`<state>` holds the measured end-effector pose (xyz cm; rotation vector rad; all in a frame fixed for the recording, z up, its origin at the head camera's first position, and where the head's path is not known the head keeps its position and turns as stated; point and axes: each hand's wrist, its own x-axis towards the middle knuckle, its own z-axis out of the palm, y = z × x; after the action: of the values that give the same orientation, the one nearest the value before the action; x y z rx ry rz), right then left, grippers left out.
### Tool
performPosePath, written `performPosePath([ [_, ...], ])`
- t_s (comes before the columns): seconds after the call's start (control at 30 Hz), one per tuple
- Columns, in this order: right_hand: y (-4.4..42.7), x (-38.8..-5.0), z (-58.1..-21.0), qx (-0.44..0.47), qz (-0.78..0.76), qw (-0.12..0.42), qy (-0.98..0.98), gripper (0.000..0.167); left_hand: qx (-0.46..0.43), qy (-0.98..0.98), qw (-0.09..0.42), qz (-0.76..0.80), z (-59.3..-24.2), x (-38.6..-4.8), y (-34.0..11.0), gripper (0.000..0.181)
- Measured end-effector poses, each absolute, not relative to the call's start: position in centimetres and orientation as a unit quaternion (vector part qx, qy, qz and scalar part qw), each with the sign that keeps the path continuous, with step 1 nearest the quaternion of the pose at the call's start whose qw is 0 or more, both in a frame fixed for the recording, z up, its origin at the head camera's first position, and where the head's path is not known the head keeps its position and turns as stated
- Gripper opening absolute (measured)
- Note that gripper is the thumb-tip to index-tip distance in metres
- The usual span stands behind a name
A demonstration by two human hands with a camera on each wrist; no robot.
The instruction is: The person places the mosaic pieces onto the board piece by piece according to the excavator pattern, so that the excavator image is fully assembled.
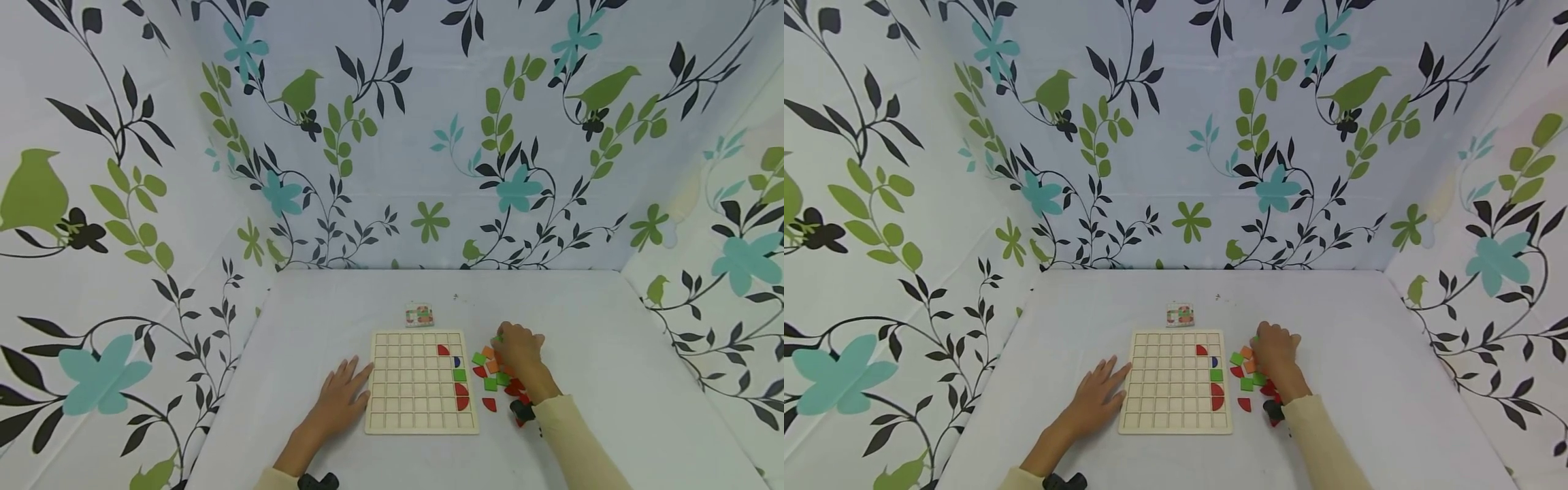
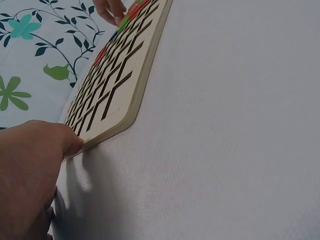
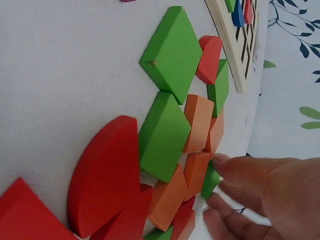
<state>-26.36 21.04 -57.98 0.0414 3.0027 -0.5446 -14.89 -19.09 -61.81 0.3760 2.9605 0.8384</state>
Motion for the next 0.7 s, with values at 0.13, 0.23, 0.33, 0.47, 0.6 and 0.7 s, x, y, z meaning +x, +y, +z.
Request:
performPosePath([
  [0.13, 20.7, -26.7, -58.2, -0.003, -0.200, 0.035, 0.979, 0.042, 0.117, 0.957, 0.035, 0.264, -61.5, -14.9, -19.1, 0.056],
  [0.23, 20.9, -26.8, -58.4, 0.006, -0.218, 0.046, 0.975, 0.041, 0.113, 0.959, 0.045, 0.258, -61.2, -14.9, -19.1, 0.055],
  [0.33, 21.2, -26.7, -58.8, 0.011, -0.238, 0.057, 0.970, 0.036, 0.112, 0.960, 0.046, 0.253, -61.2, -14.9, -19.0, 0.055],
  [0.47, 21.6, -26.7, -59.3, 0.003, -0.251, 0.059, 0.966, 0.035, 0.110, 0.963, 0.045, 0.242, -61.5, -15.0, -19.1, 0.056],
  [0.6, 21.7, -26.7, -59.5, -0.008, -0.264, 0.055, 0.963, 0.035, 0.111, 0.963, 0.044, 0.242, -61.5, -15.0, -19.0, 0.056],
  [0.7, 21.5, -26.6, -59.3, -0.026, -0.276, 0.051, 0.959, 0.032, 0.112, 0.962, 0.042, 0.247, -61.3, -14.9, -19.0, 0.056],
])
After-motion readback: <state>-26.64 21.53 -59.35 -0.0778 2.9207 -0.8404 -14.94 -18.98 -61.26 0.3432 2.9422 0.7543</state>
